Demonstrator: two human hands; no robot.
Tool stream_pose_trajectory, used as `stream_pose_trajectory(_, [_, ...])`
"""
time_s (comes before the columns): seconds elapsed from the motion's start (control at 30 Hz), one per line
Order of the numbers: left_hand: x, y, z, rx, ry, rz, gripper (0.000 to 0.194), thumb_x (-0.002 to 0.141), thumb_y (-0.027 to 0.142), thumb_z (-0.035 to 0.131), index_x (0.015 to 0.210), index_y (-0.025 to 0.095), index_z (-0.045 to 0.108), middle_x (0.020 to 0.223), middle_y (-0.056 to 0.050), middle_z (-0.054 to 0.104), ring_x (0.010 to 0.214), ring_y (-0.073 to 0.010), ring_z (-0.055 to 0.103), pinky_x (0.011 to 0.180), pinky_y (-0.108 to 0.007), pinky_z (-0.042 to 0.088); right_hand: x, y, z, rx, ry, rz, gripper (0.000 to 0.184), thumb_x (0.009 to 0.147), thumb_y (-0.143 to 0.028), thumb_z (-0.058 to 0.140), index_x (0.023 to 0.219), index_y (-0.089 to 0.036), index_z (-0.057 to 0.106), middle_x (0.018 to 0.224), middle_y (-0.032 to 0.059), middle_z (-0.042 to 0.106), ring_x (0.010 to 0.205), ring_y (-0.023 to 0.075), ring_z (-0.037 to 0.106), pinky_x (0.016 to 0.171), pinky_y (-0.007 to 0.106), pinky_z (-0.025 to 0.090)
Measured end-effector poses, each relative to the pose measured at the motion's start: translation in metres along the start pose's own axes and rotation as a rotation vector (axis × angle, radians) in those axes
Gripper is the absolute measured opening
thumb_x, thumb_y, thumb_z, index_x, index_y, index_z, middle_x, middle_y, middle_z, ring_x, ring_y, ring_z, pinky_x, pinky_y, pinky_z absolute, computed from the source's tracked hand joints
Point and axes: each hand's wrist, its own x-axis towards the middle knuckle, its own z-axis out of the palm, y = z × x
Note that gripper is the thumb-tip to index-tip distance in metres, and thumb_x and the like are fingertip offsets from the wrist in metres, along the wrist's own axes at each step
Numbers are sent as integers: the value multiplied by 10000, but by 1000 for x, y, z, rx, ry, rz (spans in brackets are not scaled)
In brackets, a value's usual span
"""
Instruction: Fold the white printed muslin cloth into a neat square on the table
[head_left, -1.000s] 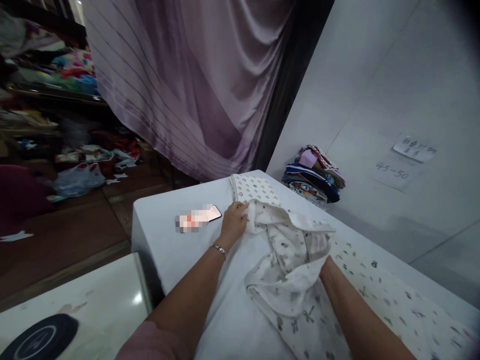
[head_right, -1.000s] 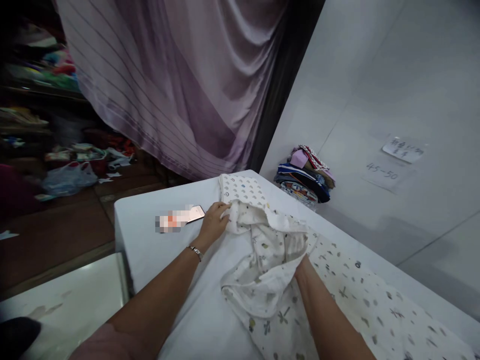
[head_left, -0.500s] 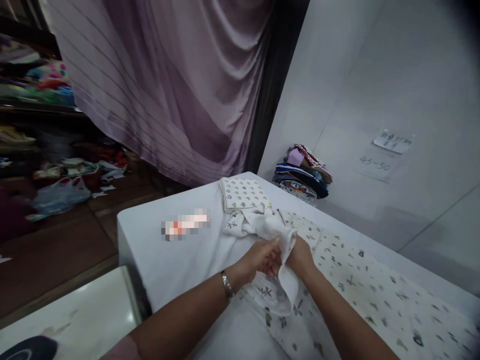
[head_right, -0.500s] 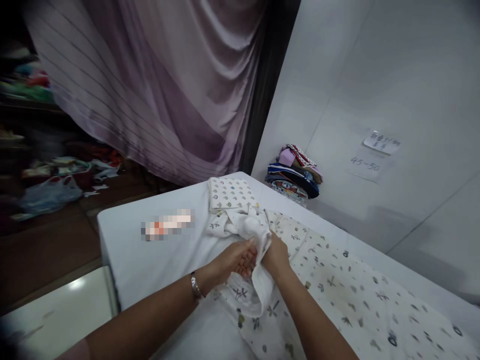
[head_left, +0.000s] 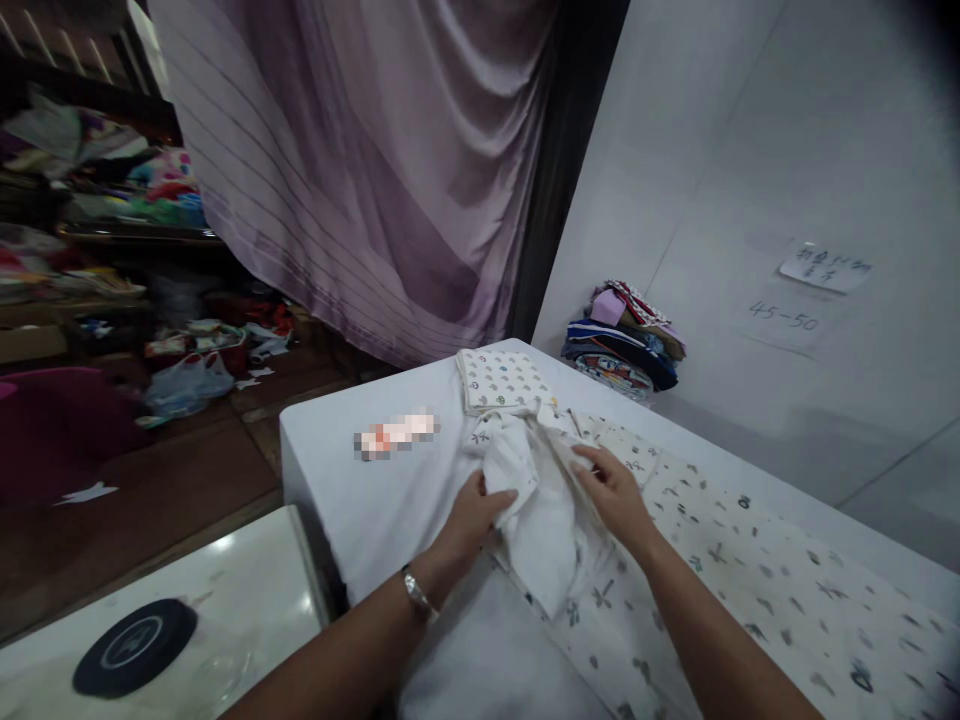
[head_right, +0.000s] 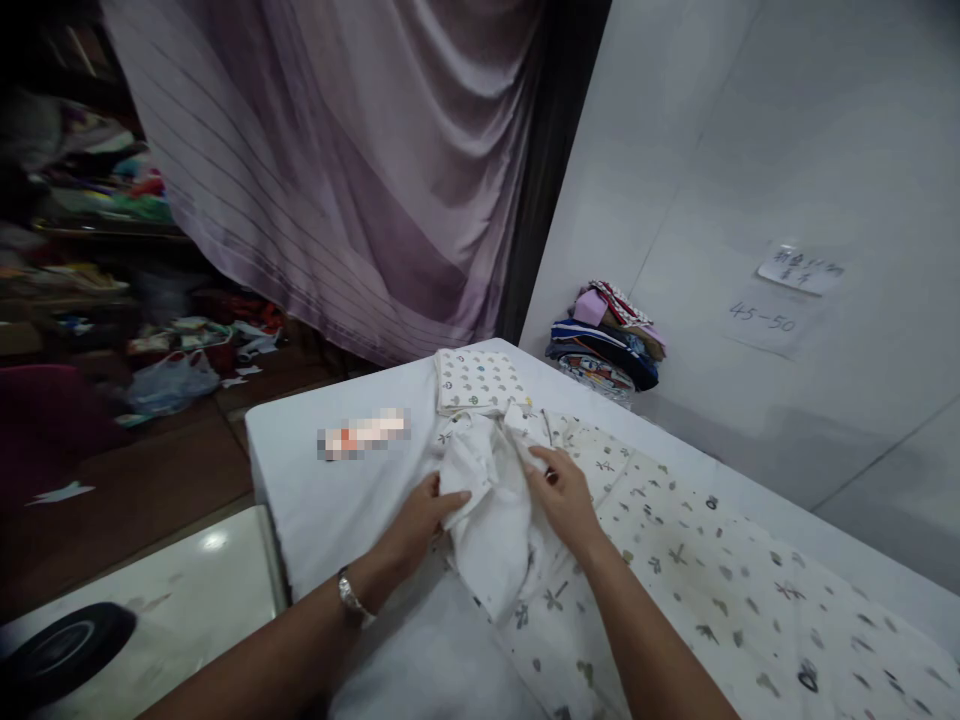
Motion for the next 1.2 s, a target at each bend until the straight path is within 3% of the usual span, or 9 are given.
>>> stream_pose_trajectory(0.1, [4, 19, -29, 358, 235, 260, 520, 613, 214, 681, 1113, 222, 538, 803, 19, 573, 717, -149, 542, 681, -266, 428, 2, 0, -23, 70, 215, 70, 347, 833, -406, 484, 1045, -173, 628, 737, 21, 585, 621, 147, 512, 600, 286, 428])
stream_pose_trajectory(0.2, [3, 32, -48, 436, 228, 341, 463, 662, 245, 645, 1113, 227, 541, 772, 32, 542, 687, -131, 528, 641, -246, 417, 0, -19, -33, 123, 297, 27, 347, 819, -386, 523, 1086, -185, 616, 706, 5, 541, 604, 136, 478, 578, 278, 413])
stream_pose_trajectory(0.27, [-2, 35, -49, 346, 209, 355, 429, 664, 254, 648, 1079, 207, 553, 763, 31, 540, 688, -124, 528, 626, -231, 418, -5, -40, -26, 190, 242, -26, 392, 812, -357, 548, 1173, -206, 564, 709, -5, 512, 604, 130, 465, 561, 263, 407])
stream_pose_trajectory(0.37, [-15, 34, -37, 214, 206, 370, 436, 651, 252, 672, 1069, 200, 562, 808, 21, 553, 688, -108, 529, 613, -215, 420, -16, -69, 1, 281, 42, -93, 509, 816, -297, 544, 1306, -236, 420, 706, -26, 474, 602, 120, 465, 556, 241, 409])
stream_pose_trajectory(0.47, [-29, 31, -21, 73, 145, 326, 478, 626, 231, 702, 1081, 202, 559, 885, -3, 579, 752, -118, 561, 667, -226, 445, -27, -85, 31, 270, -118, -111, 488, 817, -242, 515, 1290, -226, 394, 720, -28, 502, 595, 114, 486, 564, 237, 418])
stream_pose_trajectory(0.63, [-44, 27, -15, -144, 79, 167, 533, 584, 187, 734, 1078, 181, 533, 876, -28, 633, 771, -139, 589, 689, -249, 459, -35, -84, 50, 300, -40, -14, 247, 785, -234, 543, 1021, -200, 477, 734, -15, 548, 647, 131, 539, 606, 251, 445])
stream_pose_trajectory(0.8, [-50, 22, -20, -258, 114, 18, 382, 562, 214, 756, 884, 163, 555, 751, 16, 596, 628, -89, 549, 605, -212, 438, -42, -83, 50, 307, 9, 33, 131, 763, -249, 581, 864, -211, 506, 715, -19, 531, 641, 130, 524, 582, 243, 433])
stream_pose_trajectory(0.97, [-52, 15, -20, -152, 126, 125, 264, 596, 257, 739, 766, 159, 561, 685, 33, 556, 625, -89, 519, 608, -205, 431, -50, -91, 60, 264, -55, -84, 17, 798, -219, 523, 790, -211, 535, 694, -8, 525, 621, 131, 495, 570, 253, 412])
stream_pose_trajectory(1.2, [-53, 11, -22, -73, 191, 187, 230, 588, 189, 704, 794, 161, 608, 701, 33, 579, 666, -97, 524, 649, -208, 427, -52, -102, 63, 241, -119, -257, 172, 855, -153, 432, 910, -209, 585, 847, 47, 578, 800, 168, 540, 703, 296, 443])
